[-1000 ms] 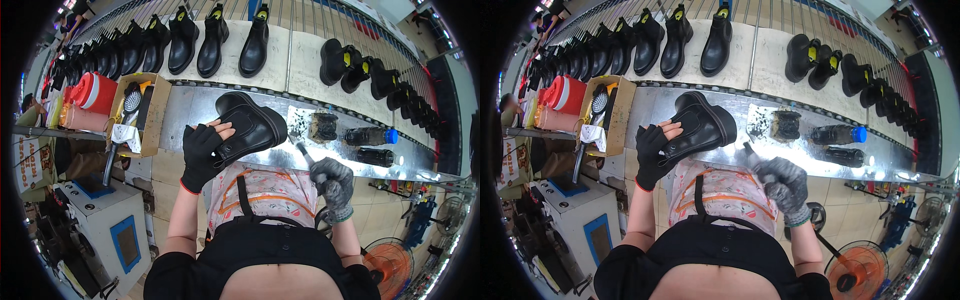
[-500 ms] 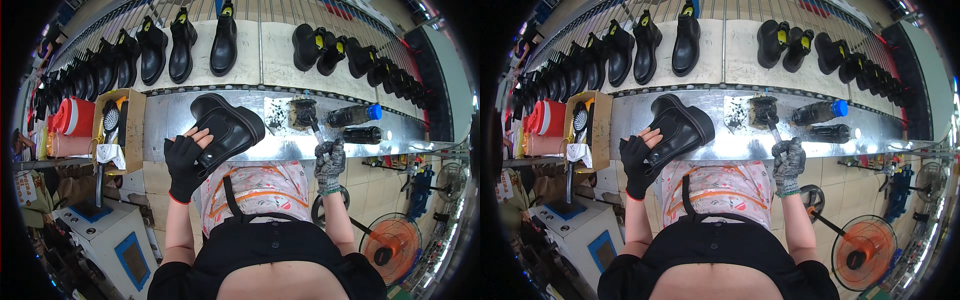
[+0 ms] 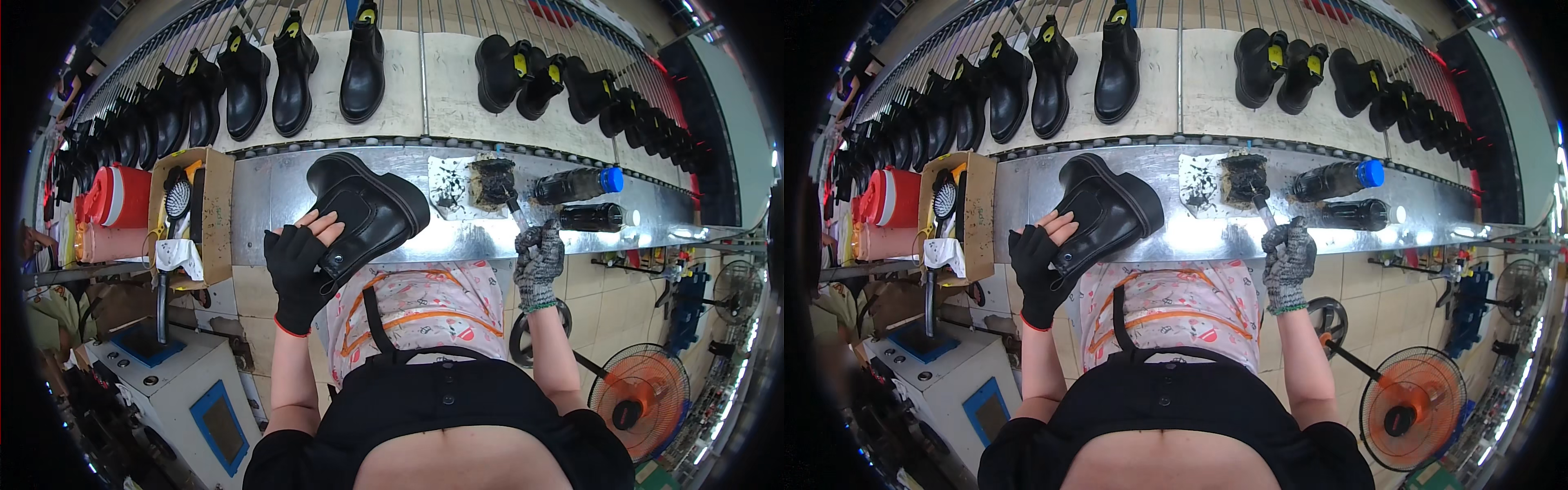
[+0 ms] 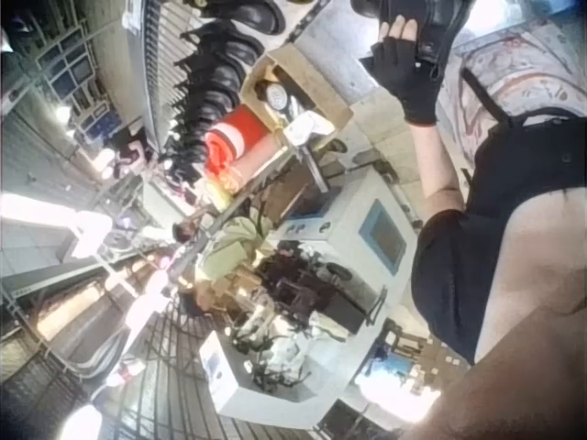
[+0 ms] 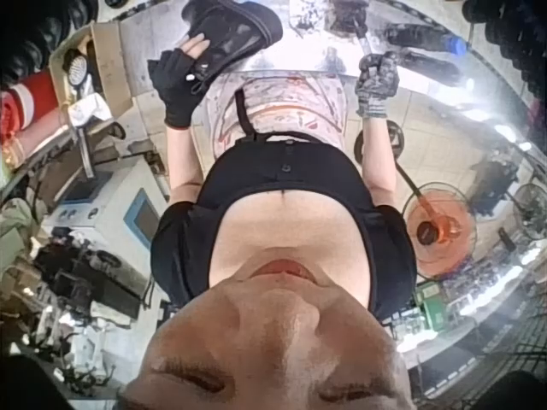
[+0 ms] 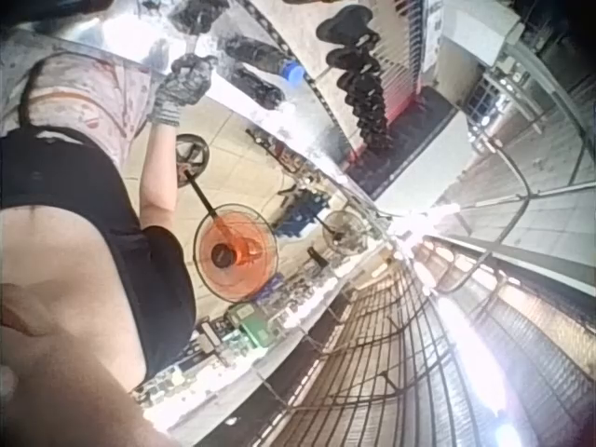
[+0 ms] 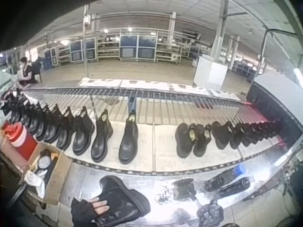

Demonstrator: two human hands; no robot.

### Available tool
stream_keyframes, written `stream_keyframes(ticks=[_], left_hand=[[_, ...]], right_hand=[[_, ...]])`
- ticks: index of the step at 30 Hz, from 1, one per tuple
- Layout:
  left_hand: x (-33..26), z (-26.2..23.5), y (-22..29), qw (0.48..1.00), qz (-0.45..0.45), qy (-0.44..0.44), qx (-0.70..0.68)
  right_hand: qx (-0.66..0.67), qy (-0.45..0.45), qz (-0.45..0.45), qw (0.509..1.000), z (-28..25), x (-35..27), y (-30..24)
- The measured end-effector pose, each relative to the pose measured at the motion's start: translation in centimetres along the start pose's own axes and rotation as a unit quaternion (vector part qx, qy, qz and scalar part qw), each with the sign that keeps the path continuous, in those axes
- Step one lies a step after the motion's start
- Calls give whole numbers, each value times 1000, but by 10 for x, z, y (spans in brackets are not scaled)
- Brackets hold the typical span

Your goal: Using a brush, chemical solution from a bottle, and a scraper tool to clean and prep black work boots on an assembly line.

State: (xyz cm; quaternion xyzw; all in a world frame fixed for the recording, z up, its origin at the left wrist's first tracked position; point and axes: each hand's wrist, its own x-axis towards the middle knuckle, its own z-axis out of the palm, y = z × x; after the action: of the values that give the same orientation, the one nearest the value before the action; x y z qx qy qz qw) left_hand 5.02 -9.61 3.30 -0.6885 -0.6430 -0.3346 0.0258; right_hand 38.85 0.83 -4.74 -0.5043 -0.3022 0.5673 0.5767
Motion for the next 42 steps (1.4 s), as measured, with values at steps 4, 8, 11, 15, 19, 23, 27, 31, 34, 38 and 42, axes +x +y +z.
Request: stream_keyframes(ticks=[4, 8, 11, 15, 19, 23, 27, 31, 34, 38, 42], left_hand=[[-1, 1, 0, 1000, 1, -2, 5], [-1, 2, 0, 1000, 7, -1, 8], [-1, 2, 0, 1000, 6, -2, 12], [-1, 0, 1, 1000, -2, -22, 7], [-2, 0, 1, 1000, 2, -20, 13], [-3, 2, 1, 1000, 3, -20, 8], [0, 1, 5, 1000, 3, -6, 16], [-1, 2, 4, 1000, 2, -4, 15], [1, 2, 3, 1000, 7, -2, 17], [1, 2, 4, 1000, 6, 2, 18], [-2, 2, 3, 1000, 4, 0, 21]], right_hand=[[23, -2, -12, 1000, -3, 3, 3], [19, 5, -10, 1000, -2, 2, 2], [16, 7, 7, 1000, -3, 2, 1], [18, 16, 7, 1000, -3, 3, 2], [29, 28, 26, 999, 0, 2, -1], [23, 23, 30, 999, -2, 3, 1], [5, 36, 30, 999, -5, 3, 2], [-18, 40, 30, 999, -3, 2, -2], [-2, 31, 5, 999, -6, 5, 3], [-5, 22, -8, 1000, -6, 6, 4], [-13, 38, 14, 999, -6, 6, 3]])
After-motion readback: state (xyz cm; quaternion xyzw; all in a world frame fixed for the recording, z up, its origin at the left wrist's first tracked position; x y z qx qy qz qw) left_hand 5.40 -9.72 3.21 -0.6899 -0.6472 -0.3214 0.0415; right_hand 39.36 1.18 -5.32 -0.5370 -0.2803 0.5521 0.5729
